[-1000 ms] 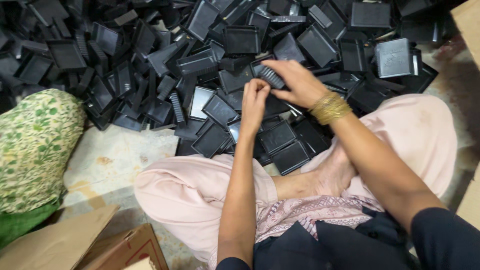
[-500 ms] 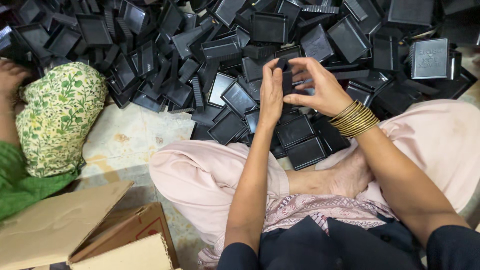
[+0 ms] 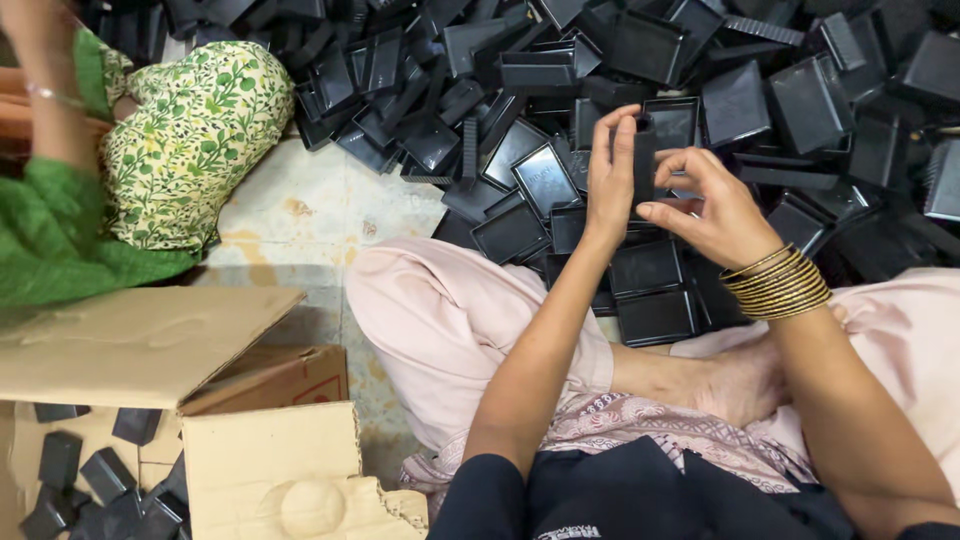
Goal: The person sits on the floor among a large pile of black plastic boxes, picking them up one at a time and stacking them into small stacks, occasionally tossing or placing boxes back onto the pile. A second person nearby also handles boxes, and cardboard boxes sit at the edge of the pile.
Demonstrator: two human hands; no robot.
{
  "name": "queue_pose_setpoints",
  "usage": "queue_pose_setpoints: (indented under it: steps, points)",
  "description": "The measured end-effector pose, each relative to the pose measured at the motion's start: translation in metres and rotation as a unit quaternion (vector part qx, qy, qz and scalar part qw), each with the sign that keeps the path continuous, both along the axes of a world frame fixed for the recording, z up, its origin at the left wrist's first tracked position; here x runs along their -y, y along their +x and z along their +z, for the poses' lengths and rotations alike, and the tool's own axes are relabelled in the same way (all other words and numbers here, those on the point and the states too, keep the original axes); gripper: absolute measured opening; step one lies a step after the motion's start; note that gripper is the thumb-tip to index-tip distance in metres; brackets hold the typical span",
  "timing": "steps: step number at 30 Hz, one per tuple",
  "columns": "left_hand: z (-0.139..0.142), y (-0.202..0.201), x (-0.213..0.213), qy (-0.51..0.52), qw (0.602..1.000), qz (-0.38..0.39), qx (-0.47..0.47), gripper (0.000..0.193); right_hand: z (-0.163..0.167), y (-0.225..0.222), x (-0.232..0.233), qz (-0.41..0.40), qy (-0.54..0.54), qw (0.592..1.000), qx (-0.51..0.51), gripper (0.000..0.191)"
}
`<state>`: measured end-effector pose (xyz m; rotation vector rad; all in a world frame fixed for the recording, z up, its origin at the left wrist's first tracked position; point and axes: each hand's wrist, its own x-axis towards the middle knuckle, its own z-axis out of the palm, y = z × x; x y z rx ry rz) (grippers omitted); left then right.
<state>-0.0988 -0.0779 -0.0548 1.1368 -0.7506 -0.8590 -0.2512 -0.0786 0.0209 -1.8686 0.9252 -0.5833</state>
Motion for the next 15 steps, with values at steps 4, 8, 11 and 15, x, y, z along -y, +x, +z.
queue_pose_setpoints:
  steps: [4,8,11,15]
  points:
    - [0.011,0.0,-0.005,-0.004,1.0,-0.018,-0.007,0.046,-0.008,0.001,0.002,-0.001,0.024,0.999,0.048,0.032]
    - [0.017,0.008,-0.006,0.004,0.967,-0.108,-0.232,0.051,-0.017,-0.009,0.013,-0.047,0.139,0.983,0.114,0.023]
    - [0.014,0.008,-0.005,-0.002,0.978,-0.097,-0.186,0.05,-0.022,-0.01,0.014,-0.034,0.124,0.986,0.108,0.023]
    - [0.006,0.0,0.0,-0.021,0.995,-0.051,-0.079,0.049,-0.023,0.0,0.008,0.044,0.028,0.995,0.082,0.023]
